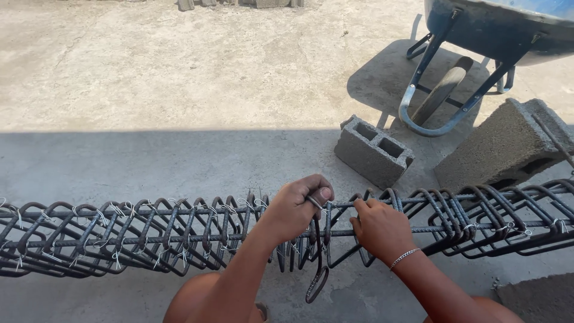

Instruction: The person sits on the ground and uses a metal hook tool to twist wire ties around a rebar cage structure. They repeatedly wrap the wire around the intersecting bars and twist it to secure the connections.

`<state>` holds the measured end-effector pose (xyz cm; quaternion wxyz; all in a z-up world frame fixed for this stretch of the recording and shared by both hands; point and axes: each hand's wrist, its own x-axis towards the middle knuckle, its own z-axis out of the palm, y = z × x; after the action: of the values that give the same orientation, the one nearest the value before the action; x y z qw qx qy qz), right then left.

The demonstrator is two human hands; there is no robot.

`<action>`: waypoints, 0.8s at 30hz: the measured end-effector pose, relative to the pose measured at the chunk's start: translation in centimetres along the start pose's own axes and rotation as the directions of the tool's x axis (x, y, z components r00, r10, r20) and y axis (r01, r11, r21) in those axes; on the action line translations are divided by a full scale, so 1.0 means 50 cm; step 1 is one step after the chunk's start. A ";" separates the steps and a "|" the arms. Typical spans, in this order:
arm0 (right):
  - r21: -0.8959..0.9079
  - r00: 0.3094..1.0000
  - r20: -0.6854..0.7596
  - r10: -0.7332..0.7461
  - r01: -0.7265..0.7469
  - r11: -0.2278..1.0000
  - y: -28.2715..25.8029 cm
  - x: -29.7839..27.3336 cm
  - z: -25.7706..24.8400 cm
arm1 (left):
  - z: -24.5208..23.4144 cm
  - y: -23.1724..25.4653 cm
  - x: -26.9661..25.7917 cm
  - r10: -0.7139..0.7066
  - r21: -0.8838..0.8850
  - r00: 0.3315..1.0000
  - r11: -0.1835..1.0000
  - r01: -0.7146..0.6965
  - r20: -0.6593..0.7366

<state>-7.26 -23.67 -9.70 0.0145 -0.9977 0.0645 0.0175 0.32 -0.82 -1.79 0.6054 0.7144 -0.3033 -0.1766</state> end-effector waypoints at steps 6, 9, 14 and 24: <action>-0.096 0.999 0.035 0.009 -0.005 0.995 0.009 0.015 0.013 | -0.003 0.004 -0.011 -0.011 -0.006 1.000 1.000 0.011 -0.014; -0.033 1.000 0.005 0.002 -0.002 0.999 0.011 0.015 0.010 | -0.004 0.016 -0.022 -0.014 0.014 1.000 1.000 0.015 -0.016; 0.057 1.000 0.000 0.004 -0.004 0.998 0.002 0.009 0.007 | -0.009 0.013 -0.029 -0.013 -0.008 1.000 1.000 0.013 -0.017; 0.173 0.998 0.055 0.042 -0.051 0.984 -0.017 0.019 -0.003 | -0.011 0.013 -0.038 0.014 0.008 1.000 1.000 -0.014 0.009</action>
<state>-6.19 -22.95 -9.56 0.1031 -0.9900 0.0886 0.0377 -0.91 0.75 -1.26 0.6023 0.7140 -0.3115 -0.1744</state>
